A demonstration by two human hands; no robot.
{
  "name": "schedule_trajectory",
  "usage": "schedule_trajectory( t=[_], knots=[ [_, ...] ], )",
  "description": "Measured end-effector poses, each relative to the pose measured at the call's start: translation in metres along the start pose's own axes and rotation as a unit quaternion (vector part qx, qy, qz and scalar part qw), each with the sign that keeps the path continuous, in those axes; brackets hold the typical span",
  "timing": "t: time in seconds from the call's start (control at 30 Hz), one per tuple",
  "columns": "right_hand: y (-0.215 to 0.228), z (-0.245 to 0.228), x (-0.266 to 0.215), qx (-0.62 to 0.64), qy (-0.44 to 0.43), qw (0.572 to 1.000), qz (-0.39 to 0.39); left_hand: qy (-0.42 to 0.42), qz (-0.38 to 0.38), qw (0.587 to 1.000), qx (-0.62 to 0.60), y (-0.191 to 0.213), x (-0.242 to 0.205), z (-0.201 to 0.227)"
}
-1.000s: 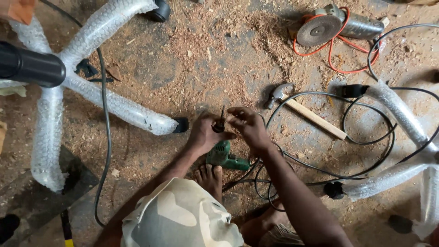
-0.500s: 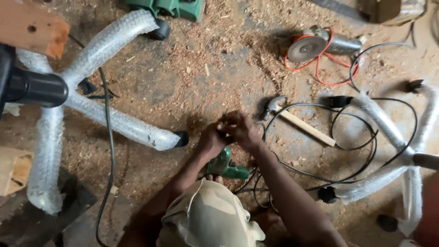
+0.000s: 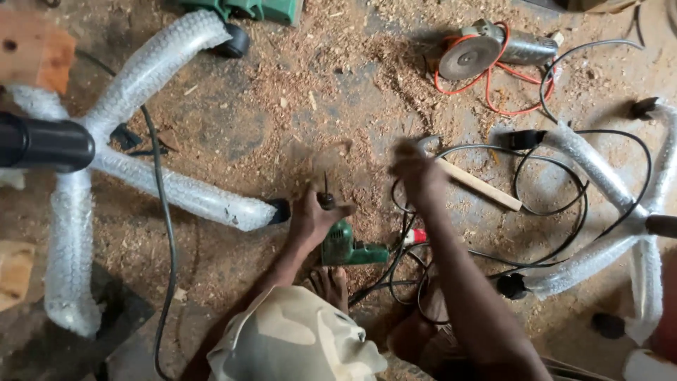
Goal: Assembling wooden components for a chair using a drill and manual tools.
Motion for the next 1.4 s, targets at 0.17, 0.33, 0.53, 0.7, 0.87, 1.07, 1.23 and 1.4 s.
schedule_trajectory(
  t=[0.17,0.33,0.53,0.7,0.87,1.07,1.23,1.4],
  knots=[
    [0.047,0.106,0.034,-0.259,0.176,0.941,0.127,0.105,-0.14,0.973,-0.151,-0.022,-0.009,-0.014],
    [0.04,0.06,0.033,-0.3,0.034,0.951,-0.063,0.057,-0.117,0.99,-0.052,-0.021,-0.014,-0.016],
    [0.048,0.018,0.011,-0.411,-0.023,0.907,-0.093,0.085,-0.064,0.994,-0.015,-0.022,-0.016,0.004],
    [0.056,0.009,0.017,-0.379,0.165,0.909,0.061,0.082,-0.125,0.972,-0.18,-0.045,-0.01,-0.035],
    [0.099,-0.101,-0.004,-0.05,0.344,0.929,0.129,0.065,0.001,0.998,-0.004,-0.016,-0.012,-0.006],
    [0.085,-0.236,-0.094,-0.023,0.569,0.799,0.192,-0.103,0.078,0.991,-0.039,-0.043,-0.002,-0.043],
    [0.028,-0.157,-0.093,-0.17,0.595,0.763,0.187,-0.017,0.036,0.999,-0.028,-0.036,-0.009,-0.022],
    [0.029,-0.042,-0.012,-0.215,0.342,0.898,0.175,0.074,0.023,0.997,-0.027,-0.018,-0.016,-0.029]
  ],
)
Point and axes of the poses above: each hand's wrist, its own x-axis towards the middle knuckle, its own y-axis out of the back of the hand, z = x × y, the point moved 10 cm from there along x, towards the middle knuckle, and after that the axes turned 12 degrees about z, right-handed, at the moved point
